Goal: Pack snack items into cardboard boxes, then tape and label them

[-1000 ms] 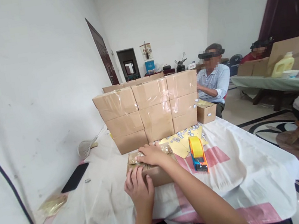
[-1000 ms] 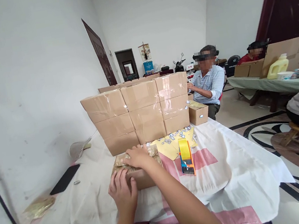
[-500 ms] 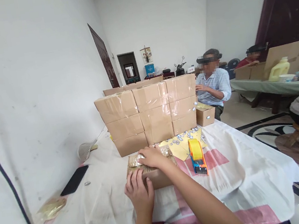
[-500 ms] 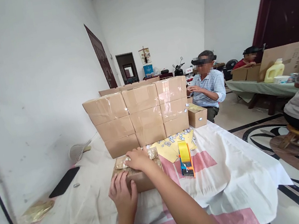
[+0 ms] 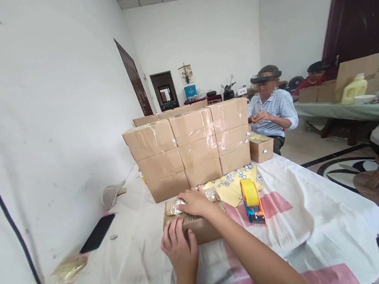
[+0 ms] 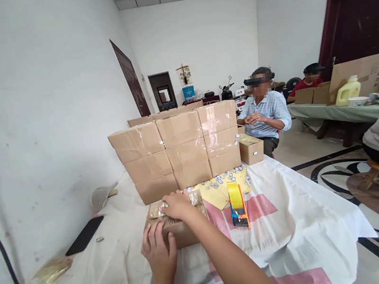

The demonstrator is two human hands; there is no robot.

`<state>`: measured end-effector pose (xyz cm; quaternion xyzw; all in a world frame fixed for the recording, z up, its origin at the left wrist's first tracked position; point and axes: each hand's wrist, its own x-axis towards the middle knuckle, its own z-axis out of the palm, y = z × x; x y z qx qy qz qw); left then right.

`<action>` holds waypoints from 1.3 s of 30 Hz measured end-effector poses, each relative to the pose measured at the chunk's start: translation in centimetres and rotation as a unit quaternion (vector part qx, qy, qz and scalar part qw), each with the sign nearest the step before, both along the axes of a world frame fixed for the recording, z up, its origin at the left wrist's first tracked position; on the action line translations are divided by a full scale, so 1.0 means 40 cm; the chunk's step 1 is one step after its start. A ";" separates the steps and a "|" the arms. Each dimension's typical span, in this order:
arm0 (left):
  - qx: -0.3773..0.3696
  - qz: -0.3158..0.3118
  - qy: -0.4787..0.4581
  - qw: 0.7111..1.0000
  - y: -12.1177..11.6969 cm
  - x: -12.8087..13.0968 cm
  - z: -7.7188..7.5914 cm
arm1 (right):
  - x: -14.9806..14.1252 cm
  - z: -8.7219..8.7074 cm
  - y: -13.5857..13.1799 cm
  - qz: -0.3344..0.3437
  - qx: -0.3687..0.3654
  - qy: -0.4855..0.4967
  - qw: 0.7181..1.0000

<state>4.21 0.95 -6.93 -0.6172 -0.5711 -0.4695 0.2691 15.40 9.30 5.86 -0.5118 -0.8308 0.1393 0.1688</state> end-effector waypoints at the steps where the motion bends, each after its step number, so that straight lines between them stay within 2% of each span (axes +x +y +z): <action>1: -0.001 -0.001 0.000 1.000 0.000 0.000 -0.001 | 0.000 0.001 -0.001 0.000 0.001 0.001 1.000; 17: 0.012 -0.003 0.006 1.000 -0.003 0.001 0.003 | -0.001 -0.019 0.009 -0.002 0.014 0.002 1.000; 26: 0.000 -0.012 -0.004 1.000 -0.014 0.000 0.006 | -0.003 -0.009 -0.004 -0.002 0.011 0.004 1.000; 39: 0.001 -0.010 -0.007 1.000 -0.011 -0.001 -0.002 | -0.001 -0.017 -0.001 -0.002 0.022 0.019 1.000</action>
